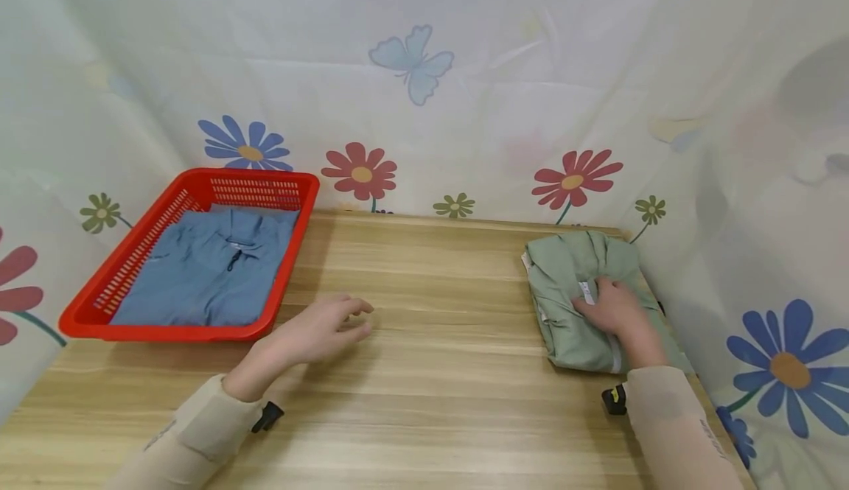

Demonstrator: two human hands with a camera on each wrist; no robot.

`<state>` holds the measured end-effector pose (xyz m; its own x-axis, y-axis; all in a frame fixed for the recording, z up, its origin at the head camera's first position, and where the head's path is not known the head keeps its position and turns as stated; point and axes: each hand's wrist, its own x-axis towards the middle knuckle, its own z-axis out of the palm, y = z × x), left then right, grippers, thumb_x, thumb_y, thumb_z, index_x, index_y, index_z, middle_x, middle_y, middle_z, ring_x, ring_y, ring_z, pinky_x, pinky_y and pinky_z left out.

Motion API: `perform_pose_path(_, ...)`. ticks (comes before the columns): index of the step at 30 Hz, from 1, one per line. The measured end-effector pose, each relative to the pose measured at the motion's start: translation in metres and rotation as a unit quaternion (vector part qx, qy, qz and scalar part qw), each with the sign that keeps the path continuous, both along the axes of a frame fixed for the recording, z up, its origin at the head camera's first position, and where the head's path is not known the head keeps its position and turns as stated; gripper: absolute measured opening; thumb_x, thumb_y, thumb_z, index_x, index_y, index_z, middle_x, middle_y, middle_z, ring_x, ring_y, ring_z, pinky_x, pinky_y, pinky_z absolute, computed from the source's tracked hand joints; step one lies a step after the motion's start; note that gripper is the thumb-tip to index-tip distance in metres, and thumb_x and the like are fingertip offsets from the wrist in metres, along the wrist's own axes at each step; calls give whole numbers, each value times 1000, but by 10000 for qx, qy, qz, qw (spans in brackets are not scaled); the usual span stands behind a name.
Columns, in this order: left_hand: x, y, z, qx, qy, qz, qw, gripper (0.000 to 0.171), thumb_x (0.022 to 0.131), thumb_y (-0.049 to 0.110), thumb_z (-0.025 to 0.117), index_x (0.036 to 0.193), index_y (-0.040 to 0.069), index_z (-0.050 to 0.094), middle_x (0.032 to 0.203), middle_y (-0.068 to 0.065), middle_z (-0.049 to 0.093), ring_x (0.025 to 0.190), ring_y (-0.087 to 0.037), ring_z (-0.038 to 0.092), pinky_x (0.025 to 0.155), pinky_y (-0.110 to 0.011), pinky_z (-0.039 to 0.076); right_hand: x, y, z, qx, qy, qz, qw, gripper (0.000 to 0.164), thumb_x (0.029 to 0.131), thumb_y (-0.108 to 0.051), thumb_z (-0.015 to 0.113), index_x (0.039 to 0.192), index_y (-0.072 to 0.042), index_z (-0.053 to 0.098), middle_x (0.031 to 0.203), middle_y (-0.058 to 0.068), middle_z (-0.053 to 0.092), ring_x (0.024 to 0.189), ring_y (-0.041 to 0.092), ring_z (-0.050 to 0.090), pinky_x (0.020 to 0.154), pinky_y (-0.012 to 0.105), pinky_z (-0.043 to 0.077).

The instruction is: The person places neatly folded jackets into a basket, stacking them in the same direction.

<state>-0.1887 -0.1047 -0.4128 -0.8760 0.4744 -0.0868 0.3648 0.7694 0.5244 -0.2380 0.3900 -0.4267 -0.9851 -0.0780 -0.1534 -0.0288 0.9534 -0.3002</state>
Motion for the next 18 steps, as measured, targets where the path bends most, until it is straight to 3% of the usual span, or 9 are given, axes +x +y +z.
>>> perform_pose_path(10, -3, -4, -7, 127, -258, 3, 9996, 36, 102, 25, 67, 131, 3, 66, 125, -12, 65, 116, -29, 61, 99, -47, 50, -5, -38, -2, 180, 105, 179, 9996, 76, 102, -37, 58, 140, 25, 35, 135, 51, 40, 123, 65, 42, 100, 70, 39)
perform_pose_path(18, -6, -2, -11, 250, -406, 264, 9985, 37, 102, 26, 66, 131, 3, 66, 126, -12, 66, 117, -30, 61, 100, -48, 49, -7, -70, -2, 236, 157, 365, 9989, 76, 104, -41, 55, 141, 23, 37, 136, 49, 42, 125, 63, 43, 101, 69, 39)
